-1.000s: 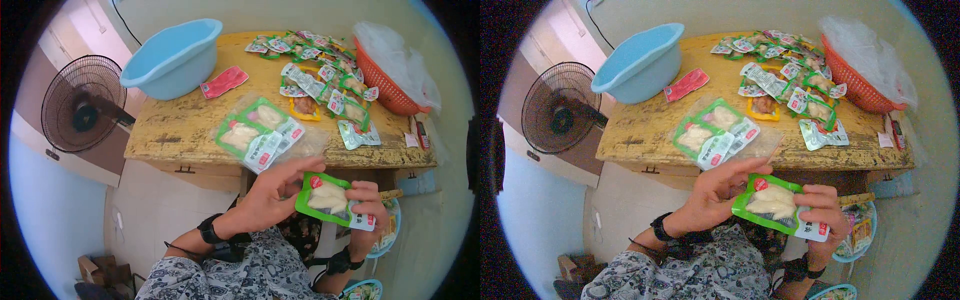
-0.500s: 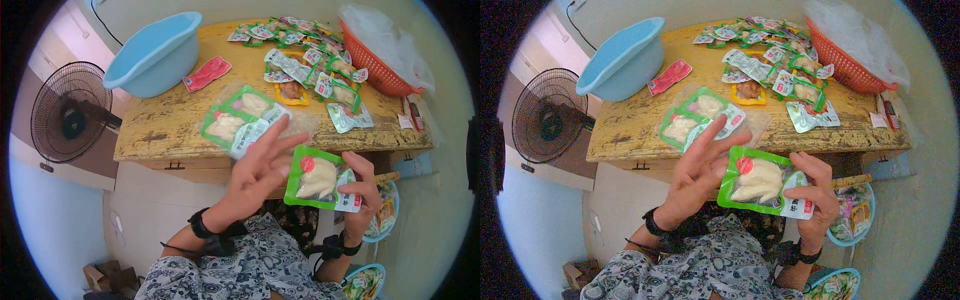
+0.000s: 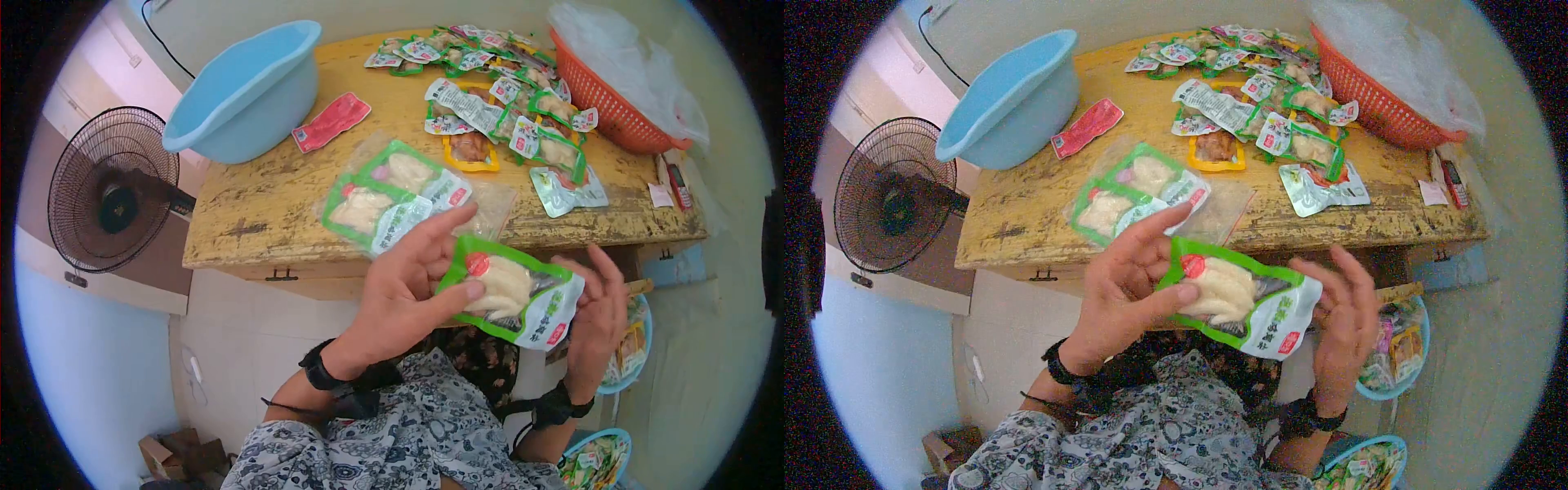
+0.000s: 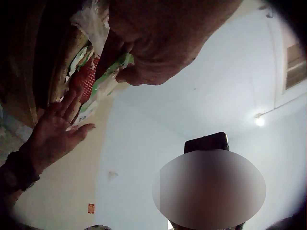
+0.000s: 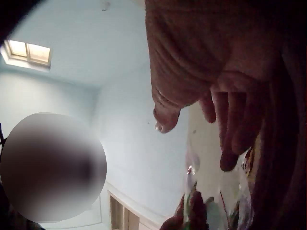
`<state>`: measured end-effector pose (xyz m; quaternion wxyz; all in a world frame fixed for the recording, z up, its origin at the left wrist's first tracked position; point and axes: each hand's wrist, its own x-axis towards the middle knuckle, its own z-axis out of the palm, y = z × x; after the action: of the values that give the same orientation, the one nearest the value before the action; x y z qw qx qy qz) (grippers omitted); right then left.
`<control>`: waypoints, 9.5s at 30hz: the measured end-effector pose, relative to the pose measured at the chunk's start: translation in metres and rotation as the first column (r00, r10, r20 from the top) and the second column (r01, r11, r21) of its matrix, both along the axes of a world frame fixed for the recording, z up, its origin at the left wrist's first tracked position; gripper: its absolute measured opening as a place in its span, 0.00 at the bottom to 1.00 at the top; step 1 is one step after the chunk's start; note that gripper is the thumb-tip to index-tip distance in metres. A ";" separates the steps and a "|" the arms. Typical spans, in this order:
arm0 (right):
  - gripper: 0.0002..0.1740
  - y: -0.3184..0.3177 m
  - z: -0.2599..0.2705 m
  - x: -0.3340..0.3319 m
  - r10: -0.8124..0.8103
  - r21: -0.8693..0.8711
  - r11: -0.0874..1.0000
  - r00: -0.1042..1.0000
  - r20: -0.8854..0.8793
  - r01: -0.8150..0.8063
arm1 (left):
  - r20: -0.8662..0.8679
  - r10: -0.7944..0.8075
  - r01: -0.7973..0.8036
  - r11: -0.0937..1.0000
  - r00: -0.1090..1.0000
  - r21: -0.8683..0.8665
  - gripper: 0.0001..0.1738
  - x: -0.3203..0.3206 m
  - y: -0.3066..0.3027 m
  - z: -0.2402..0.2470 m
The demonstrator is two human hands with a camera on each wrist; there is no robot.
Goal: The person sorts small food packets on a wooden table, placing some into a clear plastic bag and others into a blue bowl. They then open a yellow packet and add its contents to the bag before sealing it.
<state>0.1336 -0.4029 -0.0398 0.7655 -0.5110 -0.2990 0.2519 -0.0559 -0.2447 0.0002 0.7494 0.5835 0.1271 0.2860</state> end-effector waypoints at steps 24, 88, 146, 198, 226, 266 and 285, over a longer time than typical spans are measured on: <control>0.09 -0.003 -0.003 -0.005 -0.188 -0.089 0.980 0.978 -0.096 0.179 | 0.090 0.558 -0.318 0.327 0.825 0.890 0.09 0.011 0.018 -0.031; 0.06 0.059 -0.047 -0.009 -0.199 -0.107 0.919 0.679 0.707 0.381 | -0.025 0.357 -0.211 0.607 0.934 0.766 0.10 0.034 0.117 0.011; 0.08 0.052 -0.048 -0.014 -0.194 -0.171 0.911 0.755 0.627 0.376 | -0.705 0.449 0.635 0.325 0.548 0.701 0.21 0.111 0.367 0.044; 0.25 0.027 -0.032 -0.061 -0.297 0.154 0.955 0.846 0.442 0.255 | 0.262 0.379 -0.425 0.893 0.888 0.148 0.11 0.043 -0.027 0.004; 0.15 -0.003 -0.007 -0.073 -0.121 -0.253 0.963 0.989 -0.084 0.097 | 0.048 0.210 -0.200 0.965 0.977 -0.168 0.14 -0.013 -0.034 -0.035; 0.10 0.093 0.017 -0.043 0.306 -0.342 0.908 0.941 0.142 -0.243 | 0.343 0.466 -0.483 0.223 0.816 0.847 0.13 0.012 -0.007 -0.030; 0.17 0.116 0.001 -0.063 0.144 -0.215 0.976 0.813 0.564 -0.025 | 0.359 0.415 -0.515 0.369 0.836 0.773 0.12 -0.004 0.001 -0.029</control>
<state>0.0705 -0.2867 -0.0384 0.5727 -0.6226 -0.5124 0.1478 -0.0594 -0.2438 -0.0291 0.2612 0.7954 0.0918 0.5391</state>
